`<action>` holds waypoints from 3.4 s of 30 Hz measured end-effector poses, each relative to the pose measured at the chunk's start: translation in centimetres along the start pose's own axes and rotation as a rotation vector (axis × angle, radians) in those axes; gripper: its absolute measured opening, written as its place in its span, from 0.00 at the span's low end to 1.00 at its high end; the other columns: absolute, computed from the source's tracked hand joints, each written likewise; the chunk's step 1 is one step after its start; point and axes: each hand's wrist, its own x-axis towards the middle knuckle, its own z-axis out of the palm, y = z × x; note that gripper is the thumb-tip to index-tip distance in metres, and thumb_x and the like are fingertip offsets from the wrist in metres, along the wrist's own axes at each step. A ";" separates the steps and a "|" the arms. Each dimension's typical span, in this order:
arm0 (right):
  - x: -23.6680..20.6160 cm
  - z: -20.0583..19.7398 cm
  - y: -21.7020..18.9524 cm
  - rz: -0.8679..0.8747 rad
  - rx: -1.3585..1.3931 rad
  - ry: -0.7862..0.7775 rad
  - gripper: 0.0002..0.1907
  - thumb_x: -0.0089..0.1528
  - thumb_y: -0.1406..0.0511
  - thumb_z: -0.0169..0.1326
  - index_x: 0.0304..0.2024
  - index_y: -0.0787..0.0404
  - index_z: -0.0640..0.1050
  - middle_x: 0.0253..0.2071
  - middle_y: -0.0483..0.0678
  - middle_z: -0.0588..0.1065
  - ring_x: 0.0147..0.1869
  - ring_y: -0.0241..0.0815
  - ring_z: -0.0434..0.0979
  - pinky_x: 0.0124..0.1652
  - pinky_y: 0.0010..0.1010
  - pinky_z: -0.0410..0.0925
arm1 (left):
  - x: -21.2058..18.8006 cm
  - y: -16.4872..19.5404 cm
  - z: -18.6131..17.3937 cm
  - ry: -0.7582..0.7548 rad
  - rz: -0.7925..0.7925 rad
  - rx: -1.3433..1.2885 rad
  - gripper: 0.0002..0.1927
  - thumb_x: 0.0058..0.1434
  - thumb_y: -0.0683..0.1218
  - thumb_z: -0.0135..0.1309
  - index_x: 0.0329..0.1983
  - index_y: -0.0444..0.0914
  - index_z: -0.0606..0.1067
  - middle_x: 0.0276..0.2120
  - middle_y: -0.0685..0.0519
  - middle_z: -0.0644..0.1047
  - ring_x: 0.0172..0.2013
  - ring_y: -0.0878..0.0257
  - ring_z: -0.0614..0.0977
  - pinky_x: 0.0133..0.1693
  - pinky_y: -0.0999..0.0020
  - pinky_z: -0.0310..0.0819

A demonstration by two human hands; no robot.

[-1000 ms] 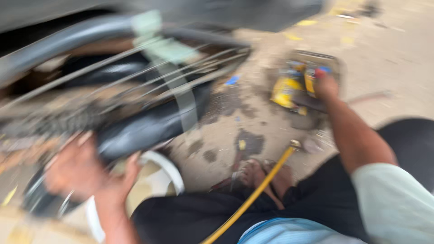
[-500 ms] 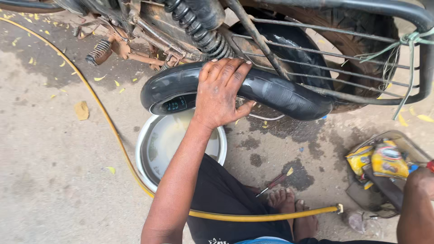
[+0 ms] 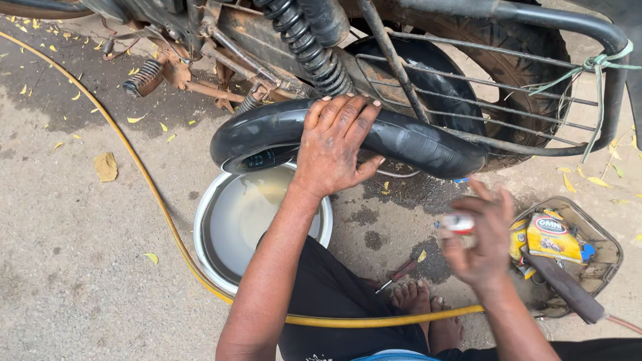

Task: The person scrubs the surface of a motorcycle inner tube with a metal tool to prepare it for a patch. They then apply glue from a tube onto the prepared area of the inner tube.

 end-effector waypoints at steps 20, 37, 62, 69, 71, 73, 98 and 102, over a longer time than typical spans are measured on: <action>6.7 7.0 -8.0 0.764 1.039 -0.248 0.16 0.66 0.64 0.56 0.53 0.66 0.76 0.43 0.50 0.80 0.42 0.35 0.78 0.44 0.29 0.72 | 0.8 -0.9 -1.0 -0.063 -0.107 -0.559 0.19 0.54 0.64 0.61 0.38 0.49 0.86 0.60 0.59 0.79 0.75 0.50 0.60 0.75 0.43 0.26; 4.3 8.5 -7.6 1.125 1.934 0.248 0.12 0.65 0.66 0.57 0.50 0.59 0.76 0.45 0.52 0.79 0.48 0.47 0.81 0.48 0.38 0.74 | 0.5 -0.6 0.1 0.017 -0.164 -0.443 0.13 0.63 0.55 0.58 0.29 0.42 0.81 0.55 0.57 0.80 0.72 0.53 0.65 0.74 0.47 0.37; 4.9 8.2 -8.6 1.228 1.965 0.382 0.10 0.66 0.64 0.55 0.48 0.61 0.76 0.45 0.53 0.79 0.52 0.47 0.80 0.52 0.38 0.73 | 0.6 0.0 -0.3 -0.001 -0.145 -0.374 0.17 0.64 0.56 0.58 0.28 0.40 0.80 0.58 0.55 0.77 0.72 0.53 0.64 0.73 0.47 0.41; 4.7 6.9 -8.8 1.061 1.900 0.421 0.06 0.67 0.65 0.55 0.46 0.58 0.78 0.45 0.49 0.80 0.53 0.47 0.80 0.53 0.39 0.72 | 0.8 0.1 0.3 0.015 -0.163 -0.365 0.20 0.61 0.58 0.59 0.23 0.39 0.81 0.56 0.56 0.78 0.69 0.54 0.65 0.72 0.47 0.41; 4.7 6.7 -8.7 1.036 1.888 0.420 0.06 0.67 0.65 0.56 0.46 0.58 0.77 0.45 0.49 0.79 0.54 0.48 0.80 0.54 0.40 0.72 | 0.9 0.1 0.2 0.022 -0.151 -0.382 0.20 0.63 0.59 0.58 0.25 0.40 0.82 0.56 0.56 0.78 0.70 0.53 0.64 0.72 0.47 0.40; 4.8 6.7 -8.7 1.050 1.865 0.422 0.07 0.67 0.64 0.55 0.46 0.58 0.77 0.45 0.49 0.79 0.54 0.47 0.80 0.54 0.40 0.72 | 0.8 0.2 0.0 0.012 -0.155 -0.395 0.19 0.63 0.58 0.58 0.26 0.41 0.83 0.57 0.57 0.78 0.71 0.52 0.63 0.73 0.46 0.38; 6.0 4.1 -6.5 1.051 1.786 0.538 0.11 0.63 0.64 0.62 0.47 0.58 0.78 0.43 0.49 0.80 0.49 0.45 0.81 0.53 0.37 0.74 | 0.5 -0.6 -1.3 -0.075 -0.138 -0.502 0.14 0.60 0.53 0.59 0.24 0.40 0.82 0.64 0.53 0.73 0.76 0.46 0.55 0.74 0.41 0.27; 6.9 1.6 -4.7 0.918 1.683 0.659 0.11 0.66 0.65 0.62 0.48 0.59 0.75 0.43 0.50 0.79 0.47 0.47 0.82 0.50 0.39 0.76 | 0.6 -0.8 -1.2 -0.099 -0.154 -0.505 0.08 0.53 0.50 0.62 0.24 0.43 0.83 0.67 0.53 0.72 0.76 0.46 0.52 0.74 0.41 0.25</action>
